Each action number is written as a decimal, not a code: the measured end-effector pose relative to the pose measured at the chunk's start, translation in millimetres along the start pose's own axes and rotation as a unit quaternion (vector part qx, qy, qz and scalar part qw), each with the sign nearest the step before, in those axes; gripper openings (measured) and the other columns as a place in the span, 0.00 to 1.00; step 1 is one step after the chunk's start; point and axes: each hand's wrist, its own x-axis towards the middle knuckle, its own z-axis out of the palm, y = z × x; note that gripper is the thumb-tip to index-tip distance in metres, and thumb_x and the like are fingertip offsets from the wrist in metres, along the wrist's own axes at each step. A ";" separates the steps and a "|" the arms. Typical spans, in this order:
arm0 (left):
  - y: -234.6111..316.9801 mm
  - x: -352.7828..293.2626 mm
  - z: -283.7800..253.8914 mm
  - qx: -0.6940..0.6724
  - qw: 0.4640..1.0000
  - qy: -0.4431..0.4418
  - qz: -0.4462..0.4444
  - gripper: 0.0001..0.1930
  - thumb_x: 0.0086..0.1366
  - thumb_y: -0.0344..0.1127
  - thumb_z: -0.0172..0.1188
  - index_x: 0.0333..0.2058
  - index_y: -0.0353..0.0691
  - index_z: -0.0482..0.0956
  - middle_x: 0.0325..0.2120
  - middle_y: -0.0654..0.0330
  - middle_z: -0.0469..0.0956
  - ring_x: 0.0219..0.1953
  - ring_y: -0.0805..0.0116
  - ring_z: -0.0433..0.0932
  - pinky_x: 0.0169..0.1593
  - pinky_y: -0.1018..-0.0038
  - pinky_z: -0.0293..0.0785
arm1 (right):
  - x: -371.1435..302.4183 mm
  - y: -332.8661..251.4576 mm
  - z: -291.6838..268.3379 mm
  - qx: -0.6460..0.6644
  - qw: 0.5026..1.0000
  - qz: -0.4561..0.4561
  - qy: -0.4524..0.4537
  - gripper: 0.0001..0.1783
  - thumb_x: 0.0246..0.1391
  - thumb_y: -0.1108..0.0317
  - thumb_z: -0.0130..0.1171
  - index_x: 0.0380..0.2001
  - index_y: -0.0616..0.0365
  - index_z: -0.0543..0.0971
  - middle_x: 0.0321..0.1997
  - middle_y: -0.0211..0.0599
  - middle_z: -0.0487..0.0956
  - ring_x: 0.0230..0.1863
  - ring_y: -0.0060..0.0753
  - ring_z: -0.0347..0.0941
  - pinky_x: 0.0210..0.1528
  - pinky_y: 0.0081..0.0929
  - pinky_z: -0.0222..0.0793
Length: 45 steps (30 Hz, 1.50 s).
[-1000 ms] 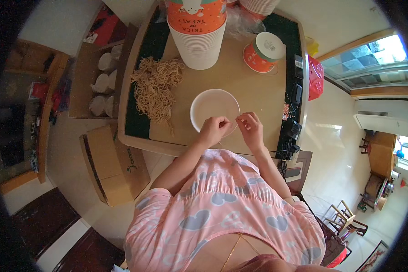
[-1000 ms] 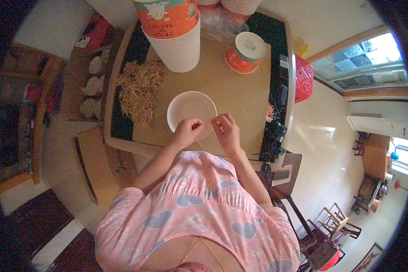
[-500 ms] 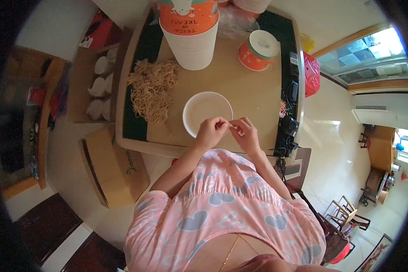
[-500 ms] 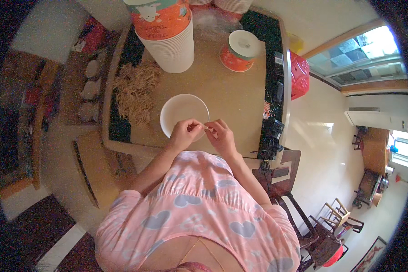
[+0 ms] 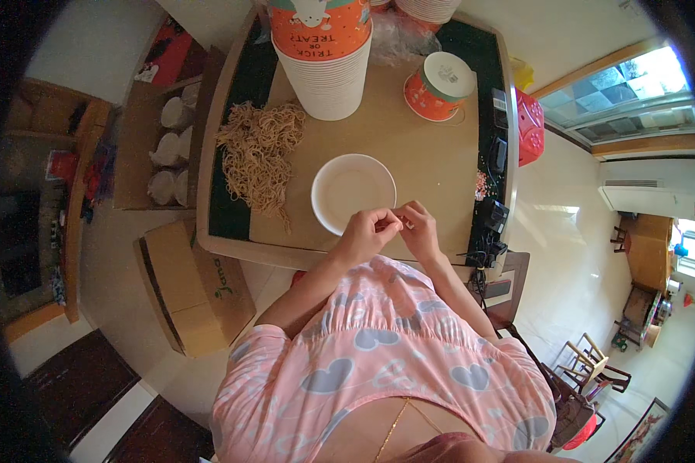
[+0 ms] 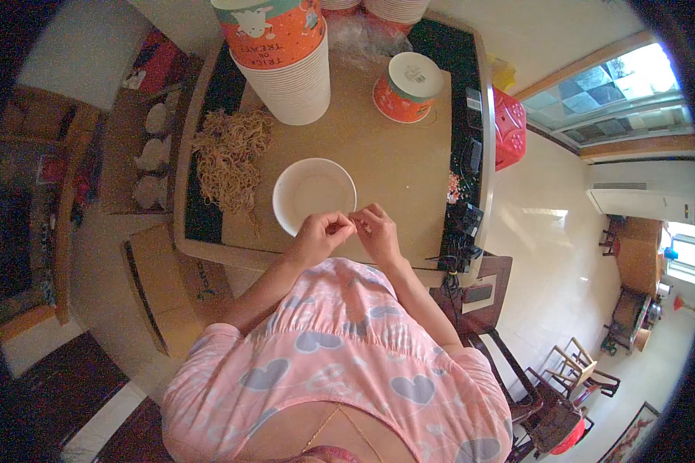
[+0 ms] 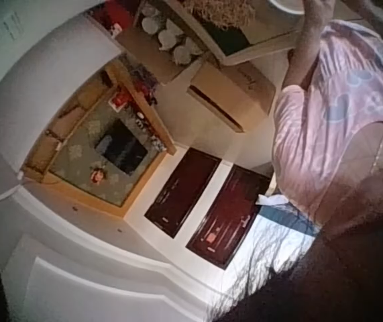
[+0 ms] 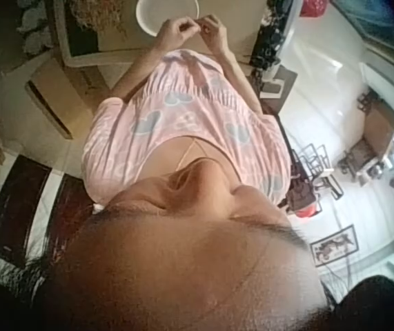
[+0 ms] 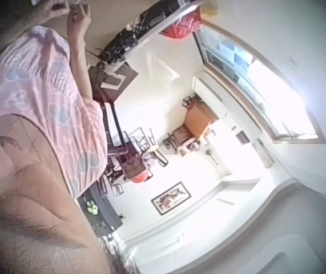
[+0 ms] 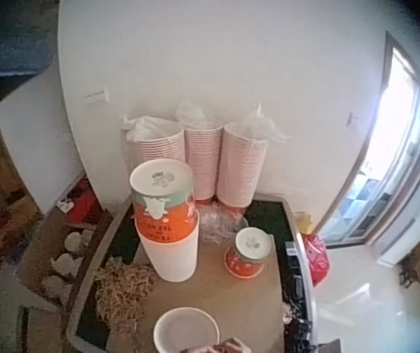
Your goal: Filling decorative buckets with shredded paper material.
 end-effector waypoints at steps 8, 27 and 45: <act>4.1 0.1 -0.8 -0.030 0.999 -0.037 -0.017 0.06 0.59 0.31 0.56 0.24 0.35 0.76 0.17 0.70 0.71 0.21 0.85 0.67 0.25 0.84 0.63 | 6.1 6.8 0.9 -0.039 0.996 -0.075 0.029 0.09 0.44 0.77 0.58 0.32 0.57 0.79 0.28 0.41 0.76 0.29 0.41 0.73 0.29 0.30 0.69; -19.9 30.5 -47.9 -0.108 0.990 0.076 -0.057 0.05 0.59 0.30 0.56 0.28 0.35 0.76 0.18 0.68 0.74 0.21 0.83 0.70 0.27 0.84 0.67 | 33.2 45.1 16.9 -0.001 0.986 0.165 -0.003 0.14 0.48 0.61 0.59 0.27 0.63 0.74 0.18 0.39 0.74 0.20 0.23 0.69 0.24 0.25 0.66; -52.4 36.0 -36.6 -0.574 0.803 -0.011 -0.159 0.09 0.62 0.39 0.54 0.34 0.39 0.75 0.18 0.68 0.70 0.19 0.80 0.66 0.19 0.85 0.58 | 136.9 -4.9 -24.3 -0.170 0.968 -0.162 0.088 0.13 0.45 0.75 0.53 0.37 0.56 0.76 0.32 0.41 0.74 0.27 0.39 0.73 0.30 0.34 0.70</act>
